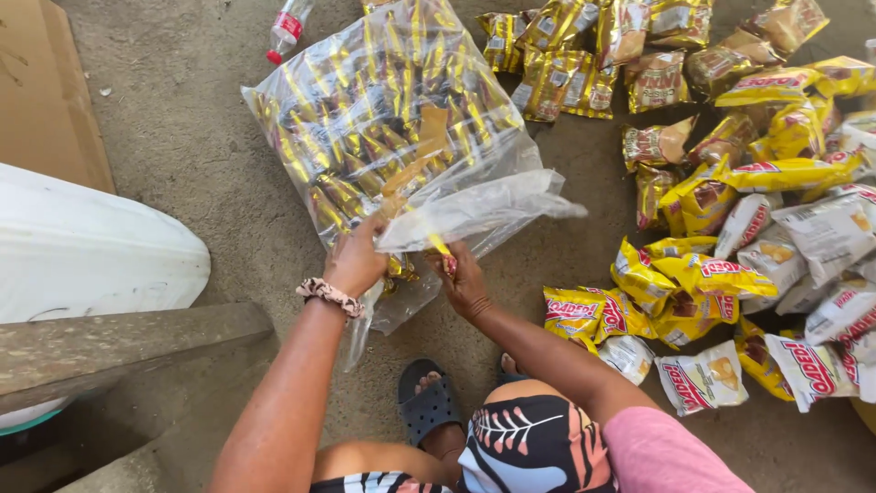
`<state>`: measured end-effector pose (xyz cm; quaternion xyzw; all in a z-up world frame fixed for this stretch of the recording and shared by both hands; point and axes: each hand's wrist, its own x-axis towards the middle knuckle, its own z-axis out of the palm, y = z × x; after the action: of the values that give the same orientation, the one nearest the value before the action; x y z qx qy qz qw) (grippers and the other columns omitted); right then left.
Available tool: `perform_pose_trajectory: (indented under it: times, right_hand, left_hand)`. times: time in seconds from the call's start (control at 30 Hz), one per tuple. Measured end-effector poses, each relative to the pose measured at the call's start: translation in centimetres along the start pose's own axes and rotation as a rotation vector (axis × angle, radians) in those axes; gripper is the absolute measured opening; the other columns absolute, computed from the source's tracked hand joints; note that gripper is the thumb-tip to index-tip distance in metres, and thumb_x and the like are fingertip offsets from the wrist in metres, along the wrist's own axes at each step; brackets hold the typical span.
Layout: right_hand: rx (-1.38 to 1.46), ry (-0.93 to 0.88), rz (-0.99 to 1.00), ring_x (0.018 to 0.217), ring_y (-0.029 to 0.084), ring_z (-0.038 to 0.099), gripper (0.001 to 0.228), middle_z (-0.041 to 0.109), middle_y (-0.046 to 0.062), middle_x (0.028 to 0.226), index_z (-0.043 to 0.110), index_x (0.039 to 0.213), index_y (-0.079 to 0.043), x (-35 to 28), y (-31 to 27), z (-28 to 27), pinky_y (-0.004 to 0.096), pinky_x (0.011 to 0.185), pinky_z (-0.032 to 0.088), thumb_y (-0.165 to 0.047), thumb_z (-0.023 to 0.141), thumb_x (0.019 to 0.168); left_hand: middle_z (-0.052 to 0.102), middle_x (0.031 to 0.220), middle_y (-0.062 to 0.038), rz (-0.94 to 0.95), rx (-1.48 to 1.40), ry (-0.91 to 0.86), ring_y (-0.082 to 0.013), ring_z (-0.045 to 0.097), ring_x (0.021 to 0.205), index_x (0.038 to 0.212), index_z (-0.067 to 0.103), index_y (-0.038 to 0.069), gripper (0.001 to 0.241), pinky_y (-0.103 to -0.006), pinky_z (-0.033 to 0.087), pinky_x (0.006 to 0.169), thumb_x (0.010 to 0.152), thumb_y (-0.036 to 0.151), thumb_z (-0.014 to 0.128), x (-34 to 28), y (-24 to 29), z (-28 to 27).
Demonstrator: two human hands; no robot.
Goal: Packing individual snack bags into a large transparent plastic bag while working on the floor.
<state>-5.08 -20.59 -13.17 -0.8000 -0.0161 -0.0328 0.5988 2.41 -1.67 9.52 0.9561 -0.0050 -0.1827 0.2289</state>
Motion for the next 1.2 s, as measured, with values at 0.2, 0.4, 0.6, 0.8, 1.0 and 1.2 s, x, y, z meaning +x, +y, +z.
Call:
perform_pose_trajectory:
  times: [0.2,0.4,0.6,0.8,1.0,1.2]
  right_hand:
    - [-0.296,-0.144,-0.33,0.144,0.048,0.041,0.062,0.037,0.027,0.157,0.029,0.158,-0.004,-0.3,2.0,1.6,0.048,0.118,0.038,-0.025,0.054,0.105]
    - [-0.385,-0.226,-0.334,0.138,0.047,0.043,0.067,0.037,0.03,0.155,0.03,0.157,0.001,0.6,0.5,2.1,0.05,0.114,0.04,-0.019,0.055,0.098]
    - [-0.483,-0.521,0.069,0.125,0.033,0.06,0.034,0.065,0.016,0.132,0.061,0.132,-0.011,3.4,-1.3,3.2,0.045,0.108,0.048,-0.029,0.057,0.103]
    - [-0.236,-0.423,-0.219,0.117,0.032,0.059,0.046,0.063,0.016,0.122,0.062,0.121,-0.005,4.0,-4.3,2.8,0.044,0.102,0.045,-0.032,0.073,0.085]
    - [0.129,-0.199,0.084,0.131,0.025,0.057,0.048,0.063,0.011,0.14,0.059,0.142,-0.007,1.1,8.6,8.5,0.04,0.112,0.043,-0.033,0.055,0.101]
    - [0.068,-0.279,0.108,0.126,0.026,0.06,0.045,0.065,0.012,0.134,0.062,0.137,-0.007,1.7,9.2,11.4,0.04,0.108,0.046,-0.032,0.058,0.1]
  left_hand:
    - [0.073,0.1,-0.021,0.087,-0.059,0.203,-0.0406,0.069,0.096,0.125,0.066,0.019,0.037,-0.0499,0.054,0.083,0.088,0.022,0.069,-0.4,-0.7,0.3]
    - [0.073,0.103,-0.016,0.152,-0.478,0.102,-0.03,0.073,0.096,0.117,0.066,0.008,0.023,-0.0393,0.056,0.081,0.098,0.019,0.059,1.7,-4.2,4.3]
    - [0.073,0.098,-0.014,0.179,-0.469,-0.158,-0.0277,0.072,0.092,0.112,0.063,0.006,0.034,-0.0388,0.055,0.082,0.083,0.023,0.073,0.4,-1.2,3.9]
    - [0.076,0.106,-0.017,0.132,-0.292,-0.132,-0.0326,0.072,0.104,0.12,0.07,0.012,0.046,-0.0413,0.055,0.086,0.079,0.03,0.078,-0.3,-1.0,2.7]
    - [0.076,0.116,-0.014,0.281,-0.411,-0.165,-0.0244,0.073,0.109,0.127,0.068,0.008,0.047,-0.0359,0.054,0.093,0.083,0.024,0.075,0.1,-2.3,3.2]
    - [0.081,0.113,-0.009,0.297,-0.573,-0.389,-0.0122,0.073,0.102,0.125,0.071,0.006,0.041,-0.029,0.056,0.092,0.085,0.016,0.07,0.9,-3.2,5.5]
